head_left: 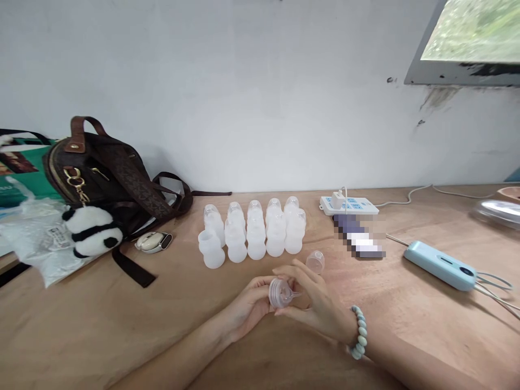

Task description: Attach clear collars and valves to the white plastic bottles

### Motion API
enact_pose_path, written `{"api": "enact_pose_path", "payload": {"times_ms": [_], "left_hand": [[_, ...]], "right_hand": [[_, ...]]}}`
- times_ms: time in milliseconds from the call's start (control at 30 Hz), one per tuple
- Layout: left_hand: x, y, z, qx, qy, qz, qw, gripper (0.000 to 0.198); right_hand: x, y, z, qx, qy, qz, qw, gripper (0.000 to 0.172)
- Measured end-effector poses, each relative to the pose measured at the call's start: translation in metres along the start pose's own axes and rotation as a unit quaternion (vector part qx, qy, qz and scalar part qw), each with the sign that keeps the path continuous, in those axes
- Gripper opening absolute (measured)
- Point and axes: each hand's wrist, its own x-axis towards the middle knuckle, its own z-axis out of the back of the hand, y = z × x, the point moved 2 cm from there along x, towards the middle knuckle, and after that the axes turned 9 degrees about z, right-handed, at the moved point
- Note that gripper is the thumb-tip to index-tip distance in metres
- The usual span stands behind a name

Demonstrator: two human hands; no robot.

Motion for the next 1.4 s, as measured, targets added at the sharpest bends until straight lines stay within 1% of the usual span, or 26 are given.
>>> {"api": "enact_pose_path", "payload": {"times_ms": [100,167,233,300,400,567,667,733,767,800,833,867,900,933,967,1000,1067,1100,1133,1167,1200,1267,1300,1333,1367,1400], "left_hand": [[0.0,0.002,0.0,-0.013,0.003,0.014,1.0,0.012],[0.0,0.003,-0.001,-0.013,0.019,0.016,1.0,0.012],[0.001,0.003,-0.001,-0.015,0.039,0.013,0.999,0.014],[0.002,0.003,0.0,-0.014,0.05,0.011,0.999,0.014],[0.004,0.002,0.002,-0.004,0.048,0.011,0.999,0.01],[0.003,0.0,0.001,0.033,0.041,0.009,0.999,0.013],[0.0,-0.002,0.001,0.073,0.034,0.002,0.997,0.014],[-0.001,-0.006,0.005,0.107,0.023,-0.013,0.994,0.016],[-0.003,-0.008,0.009,0.128,0.015,-0.023,0.991,0.018],[-0.004,-0.012,0.013,0.154,0.007,-0.035,0.987,0.019],[-0.006,-0.016,0.017,0.185,-0.001,-0.046,0.982,0.019],[-0.008,-0.021,0.022,0.222,-0.008,-0.055,0.974,0.018],[-0.011,-0.025,0.026,0.263,-0.014,-0.06,0.963,0.017],[-0.014,-0.029,0.03,0.308,-0.019,-0.064,0.949,0.016],[-0.017,-0.033,0.033,0.353,-0.025,-0.068,0.933,0.015],[-0.021,-0.036,0.035,0.396,-0.031,-0.072,0.915,0.015],[-0.028,-0.04,0.037,0.462,-0.044,-0.087,0.882,0.017],[-0.031,-0.041,0.038,0.492,-0.052,-0.098,0.863,0.018],[-0.033,-0.042,0.038,0.533,-0.06,-0.113,0.836,0.019],[-0.035,-0.042,0.038,0.585,-0.069,-0.131,0.798,0.02],[-0.036,-0.042,0.038,0.642,-0.077,-0.149,0.748,0.02],[-0.036,-0.04,0.038,0.742,-0.088,-0.178,0.64,0.021],[-0.036,-0.04,0.038,0.771,-0.091,-0.188,0.601,0.021],[-0.035,-0.039,0.038,0.782,-0.093,-0.196,0.584,0.021],[-0.035,-0.04,0.038,0.783,-0.094,-0.206,0.58,0.021],[-0.035,-0.04,0.038,0.778,-0.098,-0.218,0.582,0.021]], "right_hand": [[0.003,0.002,0.0,0.032,0.01,-0.02,0.999,0.024],[0.003,0.002,0.0,0.056,-0.011,-0.044,0.997,0.025],[0.003,0.0,0.0,0.118,-0.041,-0.084,0.989,0.029],[0.002,-0.002,0.0,0.214,-0.062,-0.133,0.966,0.033],[0.002,-0.004,-0.001,0.332,-0.063,-0.19,0.922,0.037],[0.003,-0.004,-0.004,0.431,-0.062,-0.206,0.876,0.035],[0.004,-0.007,-0.004,0.466,-0.081,-0.21,0.856,0.032],[0.004,-0.012,0.003,0.448,-0.113,-0.217,0.86,0.028],[0.004,-0.014,0.008,0.421,-0.128,-0.22,0.871,0.026],[0.005,-0.017,0.015,0.38,-0.137,-0.219,0.888,0.024],[0.006,-0.019,0.021,0.323,-0.136,-0.212,0.912,0.024],[0.008,-0.02,0.027,0.253,-0.122,-0.199,0.939,0.024],[0.009,-0.02,0.032,0.178,-0.091,-0.18,0.963,0.025],[0.011,-0.019,0.036,0.106,-0.046,-0.157,0.981,0.025],[0.012,-0.018,0.037,0.042,0.009,-0.135,0.99,0.023],[0.012,-0.018,0.036,-0.013,0.069,-0.118,0.991,0.021],[0.01,-0.017,0.031,-0.097,0.178,-0.101,0.974,0.016],[0.009,-0.016,0.028,-0.131,0.216,-0.097,0.963,0.014],[0.007,-0.016,0.026,-0.158,0.243,-0.094,0.953,0.011],[0.006,-0.016,0.024,-0.175,0.26,-0.09,0.945,0.011],[0.005,-0.016,0.023,-0.183,0.271,-0.085,0.941,0.012],[0.004,-0.015,0.023,-0.181,0.278,-0.077,0.94,0.017],[0.005,-0.016,0.024,-0.179,0.278,-0.075,0.941,0.021],[0.005,-0.016,0.025,-0.176,0.277,-0.074,0.942,0.023],[0.006,-0.016,0.027,-0.176,0.272,-0.072,0.943,0.023],[0.006,-0.017,0.028,-0.18,0.264,-0.072,0.945,0.021]]}}
